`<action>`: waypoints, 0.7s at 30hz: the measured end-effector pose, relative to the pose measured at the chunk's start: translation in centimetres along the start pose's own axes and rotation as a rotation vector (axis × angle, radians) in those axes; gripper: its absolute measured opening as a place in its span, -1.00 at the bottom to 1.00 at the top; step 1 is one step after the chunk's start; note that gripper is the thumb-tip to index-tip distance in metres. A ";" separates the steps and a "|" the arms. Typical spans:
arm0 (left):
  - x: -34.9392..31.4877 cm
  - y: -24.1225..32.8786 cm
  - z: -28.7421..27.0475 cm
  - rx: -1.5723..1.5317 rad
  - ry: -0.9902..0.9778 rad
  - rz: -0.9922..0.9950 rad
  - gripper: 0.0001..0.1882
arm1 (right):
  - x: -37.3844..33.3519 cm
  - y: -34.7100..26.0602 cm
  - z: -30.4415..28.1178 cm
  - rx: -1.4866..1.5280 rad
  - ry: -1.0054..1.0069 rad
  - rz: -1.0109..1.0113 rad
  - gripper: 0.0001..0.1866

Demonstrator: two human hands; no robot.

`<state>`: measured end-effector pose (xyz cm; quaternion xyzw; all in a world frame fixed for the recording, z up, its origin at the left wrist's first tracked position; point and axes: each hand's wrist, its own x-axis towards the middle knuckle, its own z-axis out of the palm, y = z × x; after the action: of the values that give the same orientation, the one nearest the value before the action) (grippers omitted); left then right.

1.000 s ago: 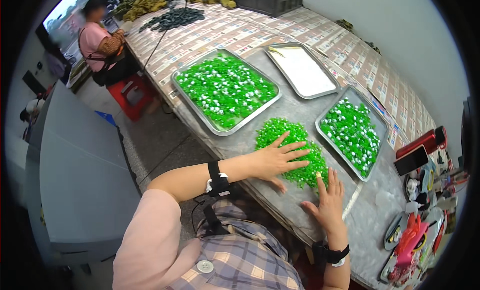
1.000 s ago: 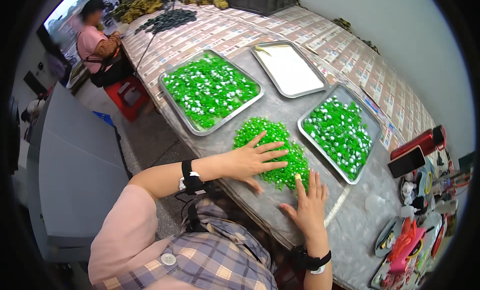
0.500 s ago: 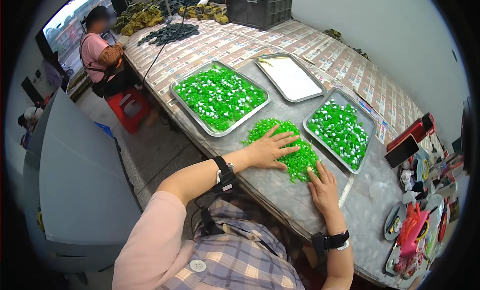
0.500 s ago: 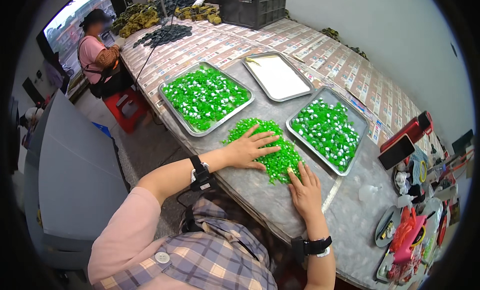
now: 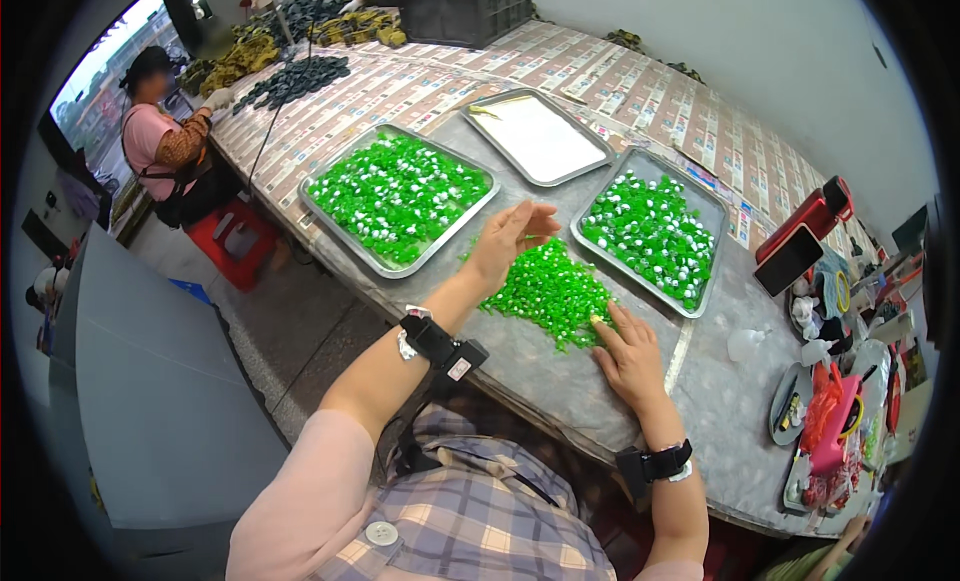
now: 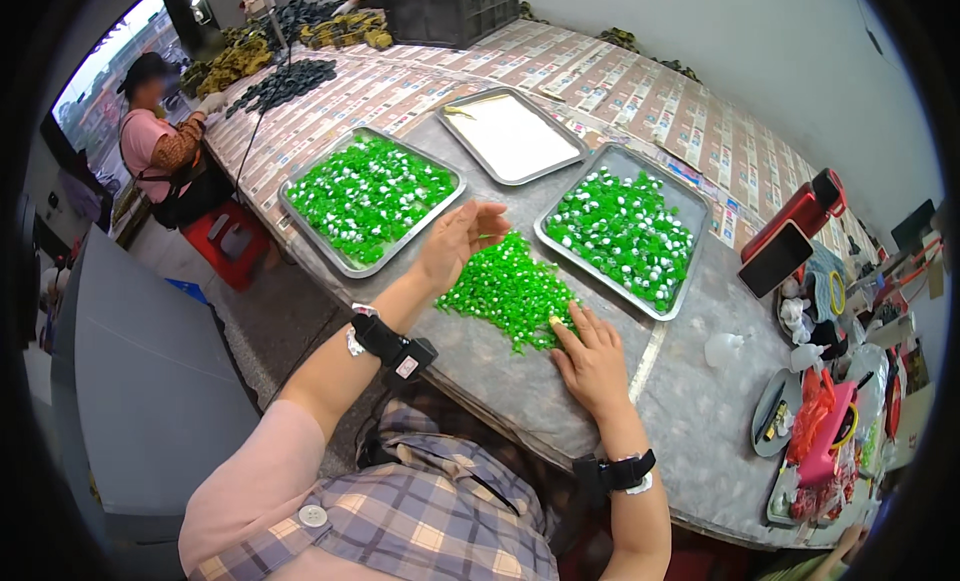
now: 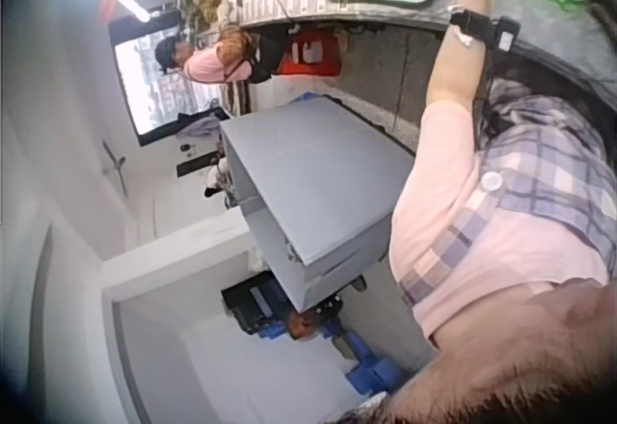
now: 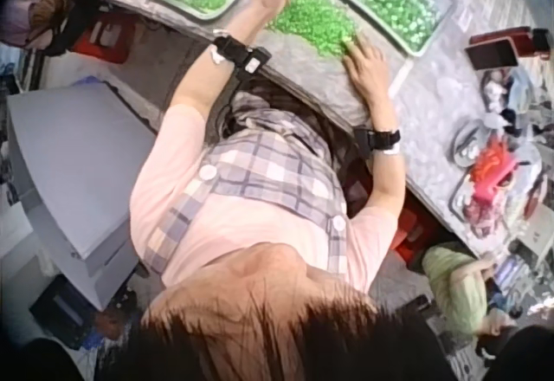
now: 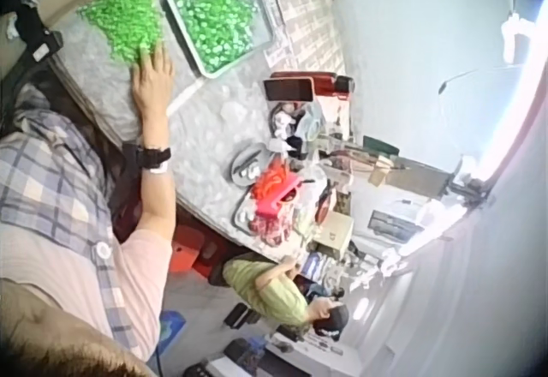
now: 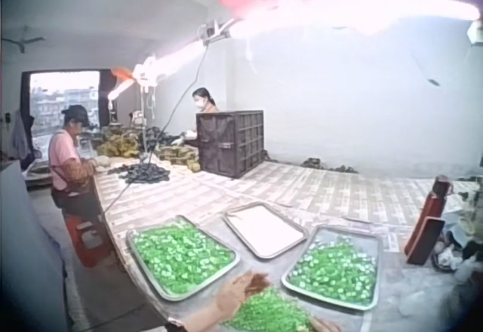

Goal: The person assembles small green plastic components by applying glue from a bottle and inserting white beads. They handle the parts one at a time, placing the finished units into a metal tray on the table.

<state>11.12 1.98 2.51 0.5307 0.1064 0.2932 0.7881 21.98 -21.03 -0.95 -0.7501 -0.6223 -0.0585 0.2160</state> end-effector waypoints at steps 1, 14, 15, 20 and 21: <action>-0.2 -0.6 -0.1 -0.065 0.020 -0.015 -0.62 | 0.0 -0.1 0.0 0.000 -0.006 -0.001 -0.62; 2.2 -3.3 2.0 -0.450 0.125 -0.075 -0.76 | 2.2 -6.6 -2.2 0.537 0.052 0.133 -0.58; 2.5 -3.5 2.2 -0.458 0.132 -0.071 -0.76 | 2.4 -8.0 -1.8 0.789 -0.064 0.237 -0.54; 2.8 -4.1 3.8 -0.364 0.169 -0.109 -0.78 | 3.4 -10.4 0.4 1.108 -0.304 0.459 -0.54; 2.5 -4.3 4.0 -0.319 0.180 -0.126 -0.78 | 3.6 -10.5 0.6 1.151 -0.313 0.474 -0.56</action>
<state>16.53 -0.80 0.70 0.3631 0.1617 0.3026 0.8663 12.58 -16.18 2.44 -0.6310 -0.3955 0.4445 0.4978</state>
